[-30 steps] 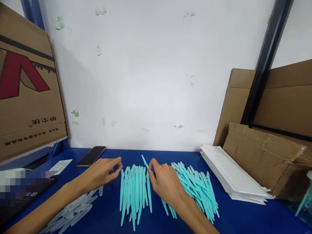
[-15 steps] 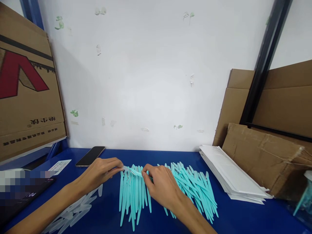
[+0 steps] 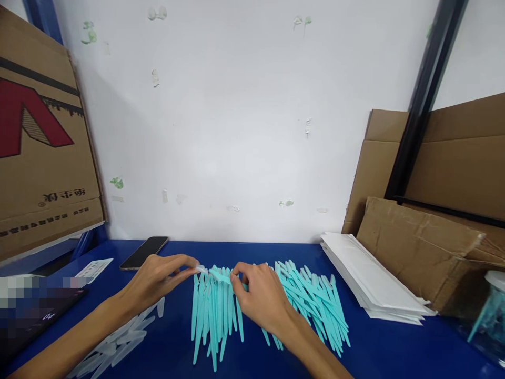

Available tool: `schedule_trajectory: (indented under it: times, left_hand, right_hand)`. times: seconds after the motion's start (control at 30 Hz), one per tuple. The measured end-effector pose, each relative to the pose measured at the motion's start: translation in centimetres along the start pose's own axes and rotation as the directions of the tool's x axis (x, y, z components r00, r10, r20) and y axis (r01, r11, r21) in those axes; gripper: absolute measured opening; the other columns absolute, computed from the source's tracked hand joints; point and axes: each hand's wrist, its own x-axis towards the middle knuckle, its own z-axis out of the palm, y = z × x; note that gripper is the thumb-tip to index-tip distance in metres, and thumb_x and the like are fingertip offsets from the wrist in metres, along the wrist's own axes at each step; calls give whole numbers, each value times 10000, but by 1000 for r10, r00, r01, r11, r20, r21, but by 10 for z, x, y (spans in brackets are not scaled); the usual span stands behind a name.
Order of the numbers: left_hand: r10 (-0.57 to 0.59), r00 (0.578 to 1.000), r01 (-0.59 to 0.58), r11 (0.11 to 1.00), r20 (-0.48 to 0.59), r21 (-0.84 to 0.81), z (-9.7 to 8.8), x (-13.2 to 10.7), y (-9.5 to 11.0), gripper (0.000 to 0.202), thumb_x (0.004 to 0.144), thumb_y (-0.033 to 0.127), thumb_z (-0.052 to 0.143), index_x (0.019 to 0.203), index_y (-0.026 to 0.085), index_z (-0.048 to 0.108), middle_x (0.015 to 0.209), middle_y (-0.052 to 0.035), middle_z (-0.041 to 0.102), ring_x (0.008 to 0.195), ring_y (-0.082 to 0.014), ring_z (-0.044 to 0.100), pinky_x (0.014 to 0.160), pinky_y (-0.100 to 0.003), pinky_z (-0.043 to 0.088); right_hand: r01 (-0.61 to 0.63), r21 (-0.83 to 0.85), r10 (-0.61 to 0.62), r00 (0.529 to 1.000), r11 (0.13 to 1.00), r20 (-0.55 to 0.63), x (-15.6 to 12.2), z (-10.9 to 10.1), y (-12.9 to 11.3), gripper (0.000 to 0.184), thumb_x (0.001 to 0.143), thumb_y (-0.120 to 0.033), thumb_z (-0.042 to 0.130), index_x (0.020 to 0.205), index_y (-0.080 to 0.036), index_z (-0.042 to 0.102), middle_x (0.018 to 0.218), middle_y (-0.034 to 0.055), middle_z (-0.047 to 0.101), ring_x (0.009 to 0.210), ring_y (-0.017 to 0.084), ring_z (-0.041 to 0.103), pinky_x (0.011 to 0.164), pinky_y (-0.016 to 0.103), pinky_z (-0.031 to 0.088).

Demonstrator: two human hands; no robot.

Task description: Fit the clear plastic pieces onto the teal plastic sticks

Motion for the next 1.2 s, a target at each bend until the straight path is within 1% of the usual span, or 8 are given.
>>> schedule_trajectory:
  times: [0.13,0.23,0.4,0.73,0.8,0.93,1.03,1.2]
  left_hand:
    - [31,999,-30,999,-24,14,0,0,3,111,965,299,574,961,203,631,826,36,745,566,-80,650,507,-183,390]
    - [46,999,-45,999,-25,24,0,1,5,137,974,306,555,944,197,633,807,34,743,539,-77,640,500,-186,387]
    - [23,1000,-23,999,-1,47,-2,3,6,161,985,303,527,944,198,641,816,19,751,547,-85,642,512,-188,393]
    - [3,1000,-3,999,12,32,1,1,4,170,979,325,546,952,195,651,839,12,754,549,-87,633,518,-196,386]
    - [-1,1000,0,1000,25,14,2,0,5,176,978,332,547,986,193,654,890,-3,754,588,-96,649,531,-198,401]
    - [12,999,-12,1000,43,12,4,-1,4,242,997,305,512,1187,202,621,1009,-46,739,734,-128,689,587,-205,433]
    - [35,997,-36,999,67,12,6,-2,2,250,1009,296,485,1189,201,630,1009,-58,722,745,-130,685,575,-205,418]
    - [45,993,-43,999,111,-24,8,-2,7,231,1012,291,475,1159,222,639,981,-49,695,665,-103,633,553,-210,381]
  right_hand:
    - [23,43,-24,1000,999,20,-1,2,-2,310,970,-373,413,878,-245,680,554,-35,574,471,132,455,535,256,245]
    - [17,32,-18,1000,999,15,-1,2,-2,315,971,-373,407,889,-246,684,543,-36,564,465,133,454,530,263,241]
    - [-4,-15,3,1000,1000,-30,0,-2,-2,319,964,-374,415,859,-235,682,581,-21,585,492,136,472,521,273,229]
    - [27,84,-29,999,996,25,-2,-6,-8,296,967,-360,433,873,-235,684,563,-33,559,502,131,456,536,260,259]
    - [39,128,-47,997,991,60,-3,-8,-9,298,976,-365,427,879,-235,677,554,-43,529,501,126,443,533,254,260]
    - [78,190,-99,990,979,103,-5,-11,-11,278,983,-365,433,900,-230,662,552,-59,485,500,114,424,547,243,283]
    - [92,206,-116,987,974,111,-5,-11,-11,297,986,-391,442,922,-224,679,583,-46,527,524,121,454,569,248,309]
    - [95,208,-118,988,973,101,-3,-11,-10,316,986,-420,463,1014,-252,730,733,-12,666,616,140,541,601,257,347]
